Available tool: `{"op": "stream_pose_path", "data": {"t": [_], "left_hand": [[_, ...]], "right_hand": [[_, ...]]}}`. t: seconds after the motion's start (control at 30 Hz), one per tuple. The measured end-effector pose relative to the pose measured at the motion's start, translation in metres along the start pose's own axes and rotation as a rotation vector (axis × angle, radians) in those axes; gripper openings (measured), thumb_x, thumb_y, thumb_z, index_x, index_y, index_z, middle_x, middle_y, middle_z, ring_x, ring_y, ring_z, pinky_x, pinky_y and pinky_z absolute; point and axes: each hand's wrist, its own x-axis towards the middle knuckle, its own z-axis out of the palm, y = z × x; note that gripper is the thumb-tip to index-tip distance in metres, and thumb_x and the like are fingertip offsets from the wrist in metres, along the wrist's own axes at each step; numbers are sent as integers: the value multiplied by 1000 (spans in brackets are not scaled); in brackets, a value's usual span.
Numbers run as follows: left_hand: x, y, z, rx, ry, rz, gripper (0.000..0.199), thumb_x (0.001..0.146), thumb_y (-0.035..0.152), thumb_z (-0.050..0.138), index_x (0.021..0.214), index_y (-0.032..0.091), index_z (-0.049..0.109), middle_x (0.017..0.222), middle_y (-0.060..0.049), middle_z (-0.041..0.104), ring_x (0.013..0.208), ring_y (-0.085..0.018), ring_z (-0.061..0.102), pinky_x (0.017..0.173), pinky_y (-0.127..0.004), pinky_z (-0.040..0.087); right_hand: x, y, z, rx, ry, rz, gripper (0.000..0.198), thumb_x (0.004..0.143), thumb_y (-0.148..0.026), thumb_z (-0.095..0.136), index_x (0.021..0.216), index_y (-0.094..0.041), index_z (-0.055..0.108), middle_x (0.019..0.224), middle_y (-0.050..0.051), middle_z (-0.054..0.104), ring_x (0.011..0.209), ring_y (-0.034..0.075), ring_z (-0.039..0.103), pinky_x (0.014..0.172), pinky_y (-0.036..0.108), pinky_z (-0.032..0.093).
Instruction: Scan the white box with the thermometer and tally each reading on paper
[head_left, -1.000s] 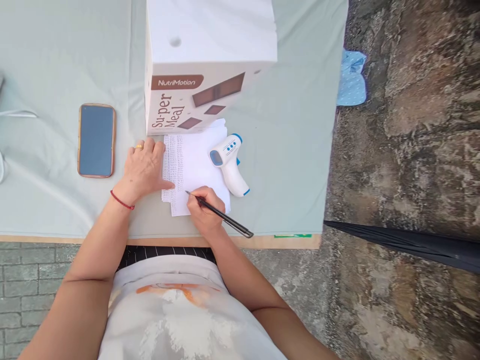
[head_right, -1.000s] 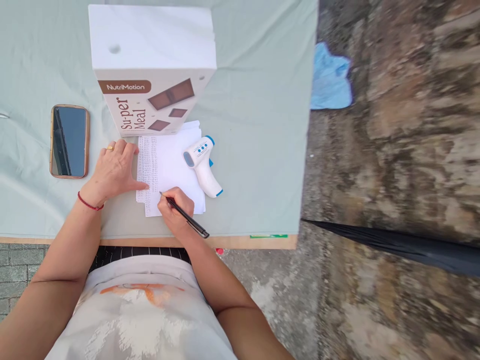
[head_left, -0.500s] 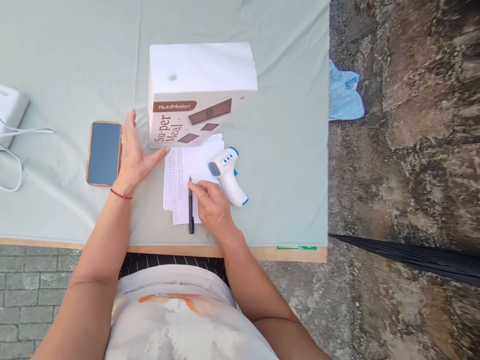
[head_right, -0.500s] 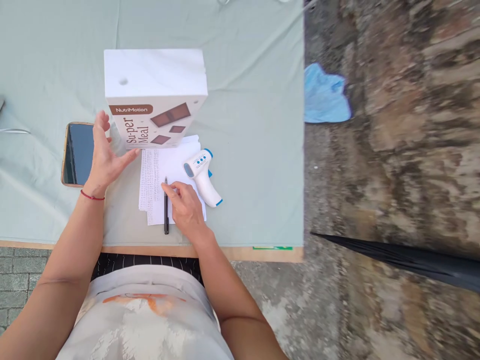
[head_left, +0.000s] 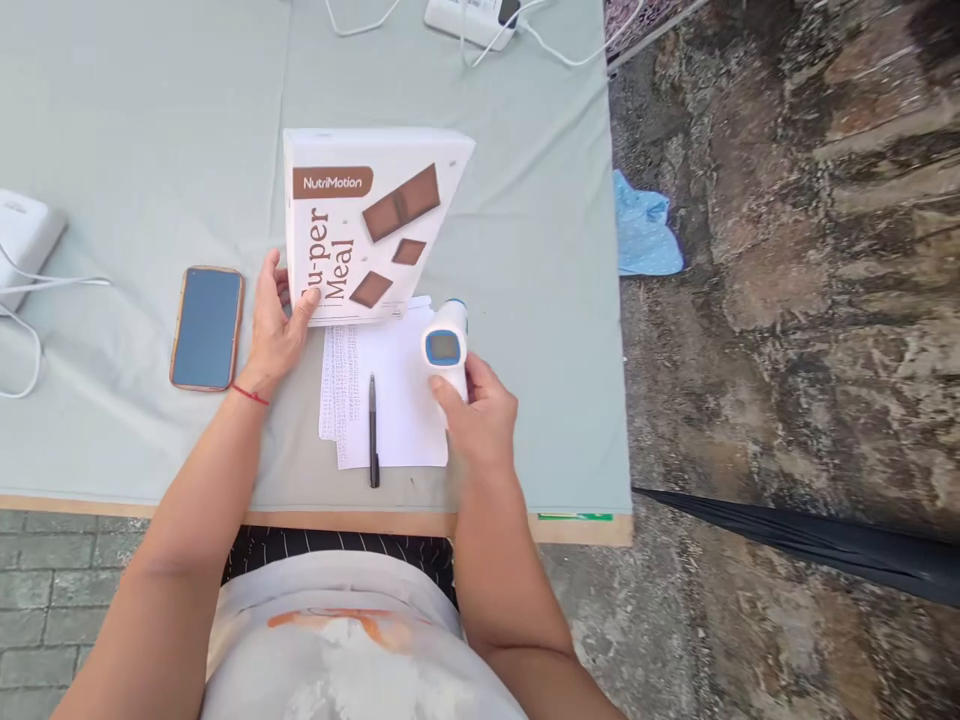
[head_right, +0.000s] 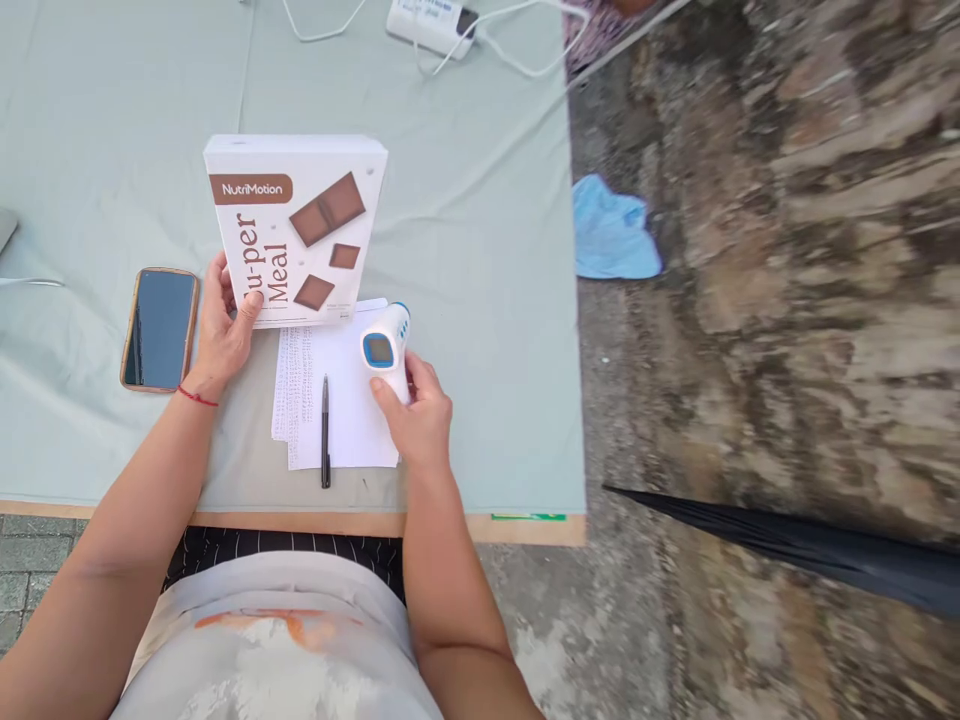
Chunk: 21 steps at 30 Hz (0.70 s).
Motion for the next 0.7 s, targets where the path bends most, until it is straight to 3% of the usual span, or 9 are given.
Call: {"op": "stream_pose_path", "data": {"t": [0.1,0.2,0.4,0.7], "left_hand": [[-4,11,-2,91,16,-39,67,96,73,41,143,25,46,128,-13,59,125,-29,57,110,-52,46],[-7,19,-5,207,11,-70,65,97,74,35,133,23,53,117,-12,62,116,-29,57,107,-53,45],[-8,24,-6,247,-37,-47,67,97,75,32,134,22,52,128,-14,61,116,-28,52,105,-49,45],[-9,23,-9,249,-75,-77,72,92,78,42,138,23,49,125,-14,61,114,-29,54,99,-45,47]], "right_hand": [[-11,-24,14,332,-173,11,48,75,-63,69,96,-21,68,86,4,64,76,19,56,70,36,50],[-15,-39,32,485,-284,49,46,72,-64,73,87,-21,66,77,1,58,69,15,49,61,31,44],[-8,-41,56,539,-281,100,45,71,-64,72,78,-21,60,72,0,51,67,14,44,59,29,39],[-4,-43,57,547,-282,121,46,69,-64,70,85,-21,64,72,1,54,64,14,46,56,29,38]]}}
